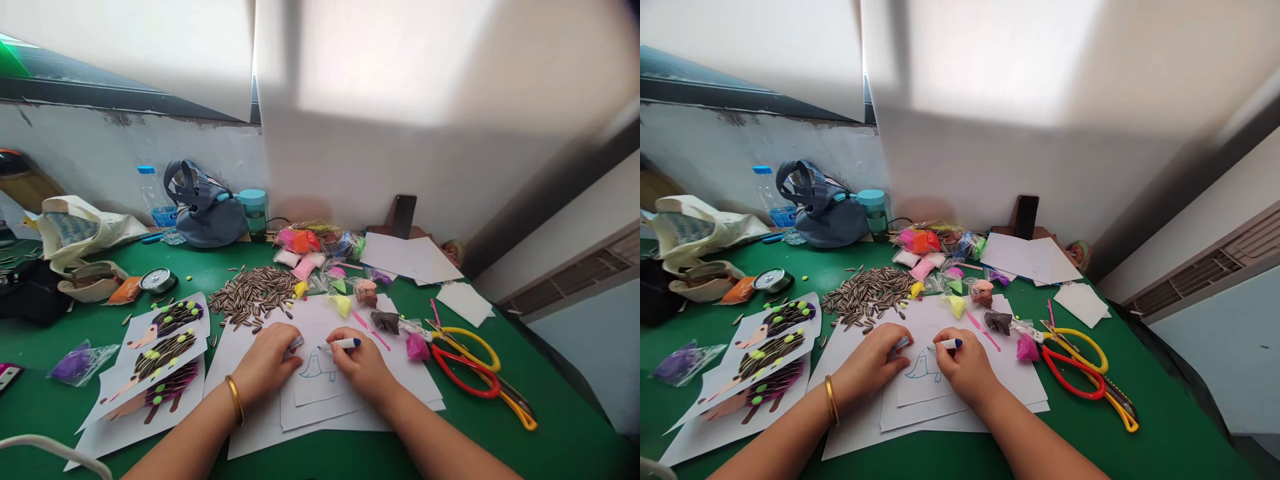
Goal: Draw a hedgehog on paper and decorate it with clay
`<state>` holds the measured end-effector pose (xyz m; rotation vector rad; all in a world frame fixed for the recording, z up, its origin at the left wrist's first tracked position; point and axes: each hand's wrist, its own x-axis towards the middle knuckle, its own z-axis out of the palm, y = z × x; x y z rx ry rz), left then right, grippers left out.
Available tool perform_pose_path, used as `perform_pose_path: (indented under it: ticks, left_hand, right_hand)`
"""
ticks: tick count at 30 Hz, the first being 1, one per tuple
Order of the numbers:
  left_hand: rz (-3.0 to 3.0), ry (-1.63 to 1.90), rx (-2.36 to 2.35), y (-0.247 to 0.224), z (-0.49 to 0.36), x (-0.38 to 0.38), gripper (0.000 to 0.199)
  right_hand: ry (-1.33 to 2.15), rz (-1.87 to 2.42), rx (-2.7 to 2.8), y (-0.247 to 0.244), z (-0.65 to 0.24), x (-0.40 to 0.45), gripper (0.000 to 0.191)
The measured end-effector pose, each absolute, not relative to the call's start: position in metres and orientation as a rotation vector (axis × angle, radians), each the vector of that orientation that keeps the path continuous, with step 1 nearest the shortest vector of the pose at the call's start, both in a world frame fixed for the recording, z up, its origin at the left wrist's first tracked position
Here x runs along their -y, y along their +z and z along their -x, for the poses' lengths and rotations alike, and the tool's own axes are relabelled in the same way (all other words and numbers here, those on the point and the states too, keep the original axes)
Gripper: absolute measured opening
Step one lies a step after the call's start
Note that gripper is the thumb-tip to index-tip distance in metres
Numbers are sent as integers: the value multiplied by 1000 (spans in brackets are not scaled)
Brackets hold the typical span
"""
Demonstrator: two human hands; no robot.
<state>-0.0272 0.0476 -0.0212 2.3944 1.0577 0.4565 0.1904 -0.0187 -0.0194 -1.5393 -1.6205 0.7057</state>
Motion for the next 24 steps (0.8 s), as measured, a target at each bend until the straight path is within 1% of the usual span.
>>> perform_pose_path:
  ticks: [6,14,24]
  left_hand:
    - [-2389,432,-1070,-19,26,-47,22]
    - [-2387,444,-1070,-20,27,-47,23]
    - [-2388,436,-1070,-20,27,-47,22]
  right_hand:
    - [736,1534,1553,-15,-191,22,17]
    - [624,1521,1667,-18,-189,23,16]
    - [599,1516,1646,-13,-188,26,17]
